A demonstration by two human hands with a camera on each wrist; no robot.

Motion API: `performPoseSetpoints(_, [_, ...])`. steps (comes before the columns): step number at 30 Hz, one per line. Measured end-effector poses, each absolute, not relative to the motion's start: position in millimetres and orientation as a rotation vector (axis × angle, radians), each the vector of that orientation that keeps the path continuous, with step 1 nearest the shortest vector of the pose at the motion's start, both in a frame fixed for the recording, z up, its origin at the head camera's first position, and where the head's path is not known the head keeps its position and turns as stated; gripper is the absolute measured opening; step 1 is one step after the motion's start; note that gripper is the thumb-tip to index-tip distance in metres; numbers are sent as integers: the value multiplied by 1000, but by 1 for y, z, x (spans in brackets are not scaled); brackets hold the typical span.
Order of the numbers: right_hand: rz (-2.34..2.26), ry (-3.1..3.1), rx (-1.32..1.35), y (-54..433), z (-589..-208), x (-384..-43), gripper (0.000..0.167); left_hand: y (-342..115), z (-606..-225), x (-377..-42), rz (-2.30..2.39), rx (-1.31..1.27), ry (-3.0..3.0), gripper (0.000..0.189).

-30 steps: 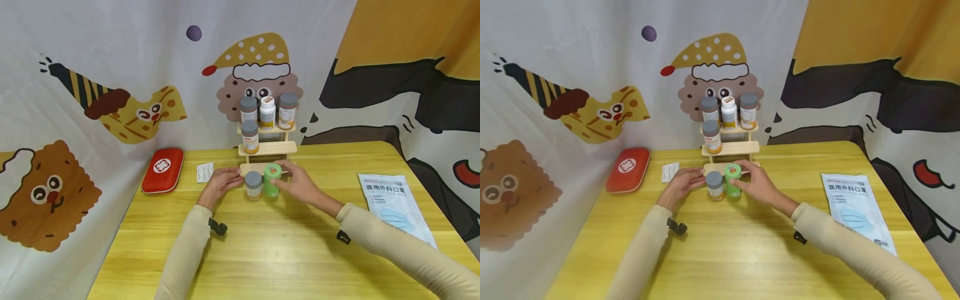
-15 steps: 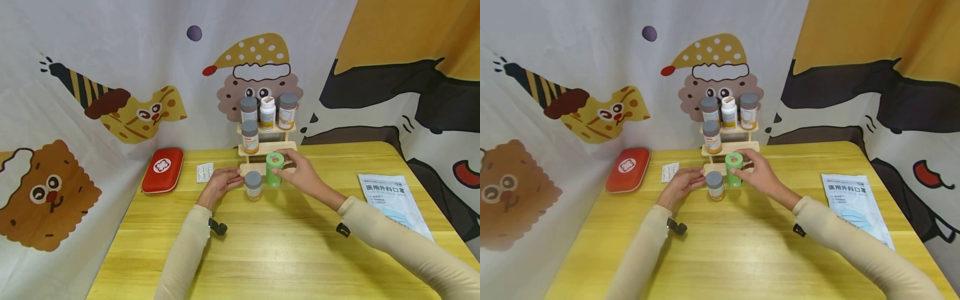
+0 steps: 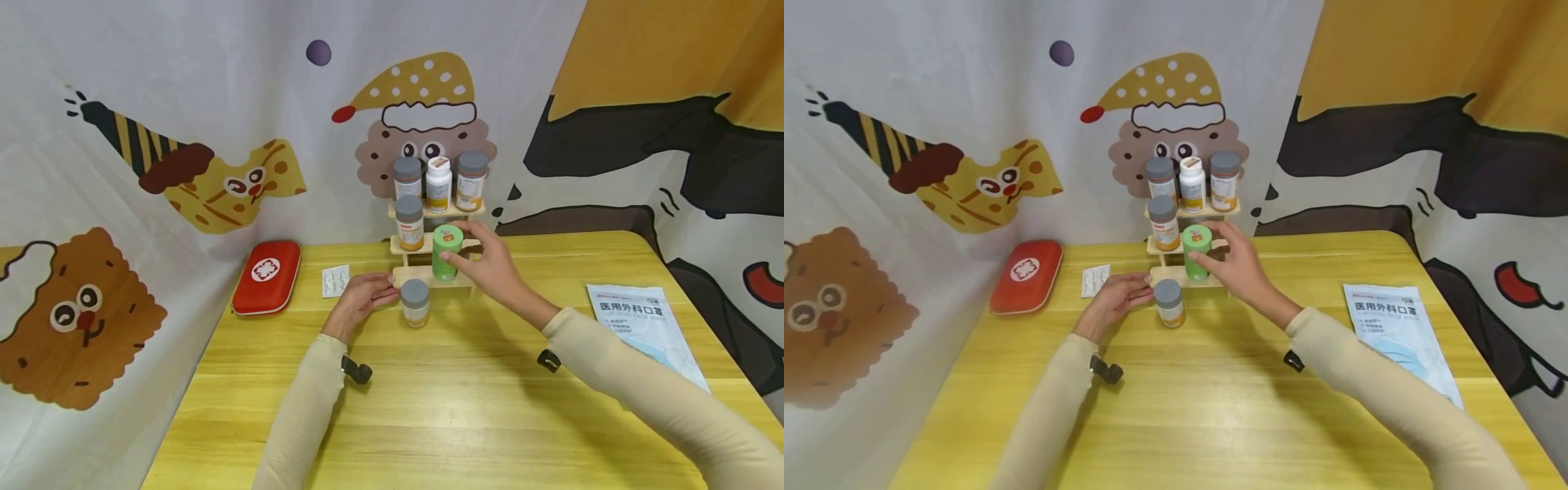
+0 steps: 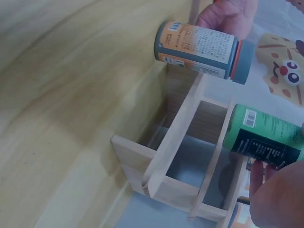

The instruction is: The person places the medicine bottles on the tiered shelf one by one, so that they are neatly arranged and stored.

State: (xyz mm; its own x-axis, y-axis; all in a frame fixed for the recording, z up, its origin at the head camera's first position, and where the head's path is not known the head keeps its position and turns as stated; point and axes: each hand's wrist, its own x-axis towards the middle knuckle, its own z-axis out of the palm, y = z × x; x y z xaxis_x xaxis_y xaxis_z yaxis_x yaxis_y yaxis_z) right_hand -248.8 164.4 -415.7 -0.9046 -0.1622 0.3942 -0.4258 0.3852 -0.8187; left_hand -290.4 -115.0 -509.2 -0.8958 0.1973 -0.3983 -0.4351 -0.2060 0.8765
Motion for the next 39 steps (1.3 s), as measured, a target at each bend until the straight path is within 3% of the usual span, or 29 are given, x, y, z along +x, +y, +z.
performPoseSetpoints(26, [1617, -2202, 318, 146, -415, -288, 61, -114, -510, -289, 2164, -288, 1639, 34])
performPoseSetpoints(39, [1629, -2164, 343, 144, -416, -299, 56, -115, -508, -291, 2144, -304, 1650, 33])
